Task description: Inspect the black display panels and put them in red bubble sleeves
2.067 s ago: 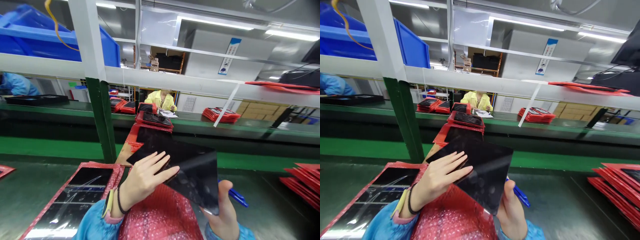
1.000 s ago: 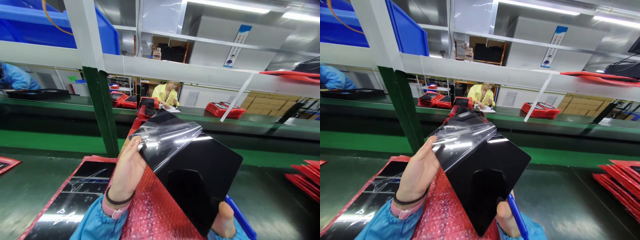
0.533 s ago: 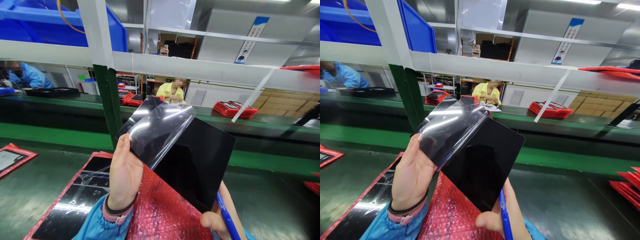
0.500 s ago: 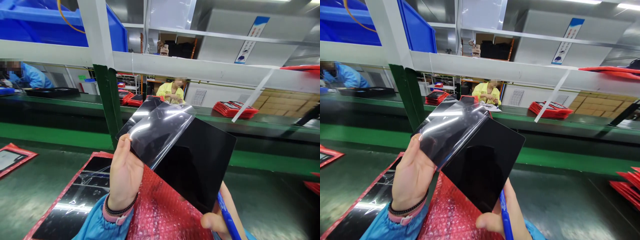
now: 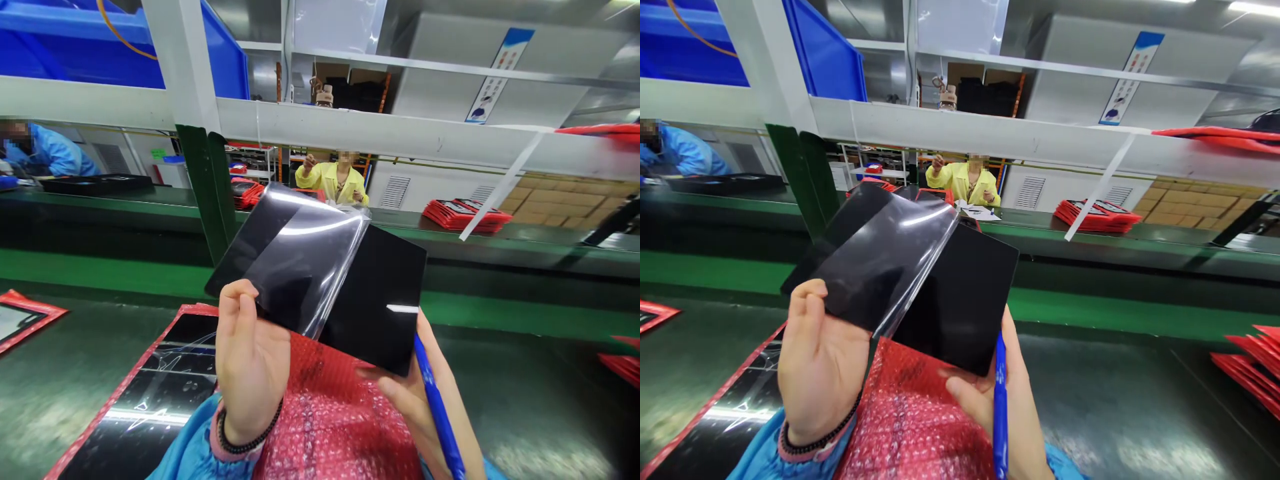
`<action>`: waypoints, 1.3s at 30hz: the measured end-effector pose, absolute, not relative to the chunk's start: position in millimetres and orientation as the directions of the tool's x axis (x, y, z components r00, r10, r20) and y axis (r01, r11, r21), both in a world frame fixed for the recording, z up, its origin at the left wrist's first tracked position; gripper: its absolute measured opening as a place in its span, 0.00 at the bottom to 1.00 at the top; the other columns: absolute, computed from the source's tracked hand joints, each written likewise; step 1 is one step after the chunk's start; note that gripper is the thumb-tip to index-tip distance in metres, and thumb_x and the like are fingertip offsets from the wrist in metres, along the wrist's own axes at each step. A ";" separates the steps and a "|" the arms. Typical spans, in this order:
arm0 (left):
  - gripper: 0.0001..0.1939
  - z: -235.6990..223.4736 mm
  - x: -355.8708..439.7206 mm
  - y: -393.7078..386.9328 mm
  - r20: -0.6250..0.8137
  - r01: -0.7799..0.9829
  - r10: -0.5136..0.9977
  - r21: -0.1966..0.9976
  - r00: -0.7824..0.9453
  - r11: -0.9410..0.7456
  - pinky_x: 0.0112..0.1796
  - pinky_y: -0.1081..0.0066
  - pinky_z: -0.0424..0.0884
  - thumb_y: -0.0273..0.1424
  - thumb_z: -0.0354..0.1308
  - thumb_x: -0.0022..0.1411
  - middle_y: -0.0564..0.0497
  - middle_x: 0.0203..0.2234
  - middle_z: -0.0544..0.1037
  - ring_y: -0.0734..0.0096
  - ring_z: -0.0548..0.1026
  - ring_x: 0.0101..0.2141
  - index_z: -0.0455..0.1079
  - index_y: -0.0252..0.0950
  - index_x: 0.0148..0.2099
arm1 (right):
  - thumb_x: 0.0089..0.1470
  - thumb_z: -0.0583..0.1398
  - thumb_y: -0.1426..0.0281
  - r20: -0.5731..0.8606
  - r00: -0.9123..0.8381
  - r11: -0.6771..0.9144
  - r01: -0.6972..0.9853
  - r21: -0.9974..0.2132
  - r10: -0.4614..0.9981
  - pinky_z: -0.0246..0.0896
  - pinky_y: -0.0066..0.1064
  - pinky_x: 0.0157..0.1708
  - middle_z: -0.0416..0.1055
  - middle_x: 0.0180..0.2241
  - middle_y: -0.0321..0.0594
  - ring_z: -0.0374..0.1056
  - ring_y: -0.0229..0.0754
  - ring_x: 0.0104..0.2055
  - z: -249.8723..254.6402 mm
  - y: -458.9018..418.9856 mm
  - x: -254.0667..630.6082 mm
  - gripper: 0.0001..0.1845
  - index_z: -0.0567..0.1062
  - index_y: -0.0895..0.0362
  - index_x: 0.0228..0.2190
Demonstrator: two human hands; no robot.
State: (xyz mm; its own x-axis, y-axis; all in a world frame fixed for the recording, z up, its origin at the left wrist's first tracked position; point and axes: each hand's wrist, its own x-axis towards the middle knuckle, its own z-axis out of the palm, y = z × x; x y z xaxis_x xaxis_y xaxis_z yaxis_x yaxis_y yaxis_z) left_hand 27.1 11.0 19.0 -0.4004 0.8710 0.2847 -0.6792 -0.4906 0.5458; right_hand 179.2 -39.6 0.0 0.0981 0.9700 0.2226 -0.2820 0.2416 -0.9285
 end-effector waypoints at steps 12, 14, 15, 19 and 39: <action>0.05 21.3 27.3 3.7 0.281 -0.640 0.848 0.561 -0.449 -0.525 0.42 0.66 0.71 0.32 0.53 0.66 0.54 0.32 0.68 0.69 0.69 0.35 0.69 0.44 0.37 | 0.55 0.63 0.69 0.360 0.161 0.362 0.018 -0.932 0.919 0.34 0.43 0.68 0.44 0.68 0.32 0.40 0.46 0.69 -7.9 -41.4 189.1 0.42 0.50 0.44 0.64; 0.06 22.9 23.5 9.7 0.262 -0.655 0.860 0.562 -0.438 -0.504 0.45 0.63 0.71 0.31 0.51 0.66 0.54 0.33 0.69 0.69 0.70 0.36 0.70 0.43 0.38 | 0.57 0.62 0.70 0.350 0.163 0.362 -0.049 -0.931 0.922 0.36 0.42 0.67 0.44 0.68 0.30 0.38 0.45 0.70 -5.7 -44.2 187.5 0.40 0.50 0.43 0.64; 0.07 23.5 22.1 12.4 0.256 -0.665 0.865 0.558 -0.431 -0.496 0.46 0.62 0.70 0.31 0.51 0.67 0.54 0.34 0.71 0.68 0.71 0.37 0.70 0.43 0.38 | 0.57 0.61 0.70 0.344 0.158 0.360 -0.083 -0.929 0.926 0.39 0.42 0.67 0.44 0.68 0.29 0.38 0.43 0.70 -4.5 -45.4 186.4 0.39 0.50 0.42 0.64; 0.06 25.3 19.4 19.9 0.252 -0.689 0.879 0.547 -0.406 -0.475 0.51 0.60 0.69 0.31 0.52 0.66 0.54 0.38 0.74 0.66 0.73 0.43 0.70 0.42 0.38 | 0.59 0.59 0.71 0.343 0.116 0.357 -0.131 -0.925 0.932 0.47 0.39 0.65 0.45 0.68 0.27 0.39 0.41 0.69 -1.2 -49.2 182.6 0.38 0.49 0.41 0.64; 0.07 23.9 8.6 44.2 0.200 -0.747 0.928 0.551 -0.314 -0.372 0.53 0.66 0.68 0.31 0.55 0.65 0.53 0.38 0.78 0.68 0.74 0.46 0.74 0.39 0.38 | 0.48 0.68 0.59 0.275 0.084 0.287 -0.302 -0.909 0.958 0.49 0.51 0.62 0.66 0.58 0.44 0.61 0.55 0.61 -15.3 -51.1 180.2 0.44 0.57 0.44 0.62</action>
State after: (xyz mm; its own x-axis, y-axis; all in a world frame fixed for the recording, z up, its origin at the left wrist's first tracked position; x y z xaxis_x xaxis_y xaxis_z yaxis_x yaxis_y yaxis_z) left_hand 8.6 44.2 23.9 -0.3140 0.9281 0.2002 -0.7474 -0.3716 0.5507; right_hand 180.2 -51.1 -15.3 0.0840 0.9579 0.2746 -0.3016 0.2871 -0.9092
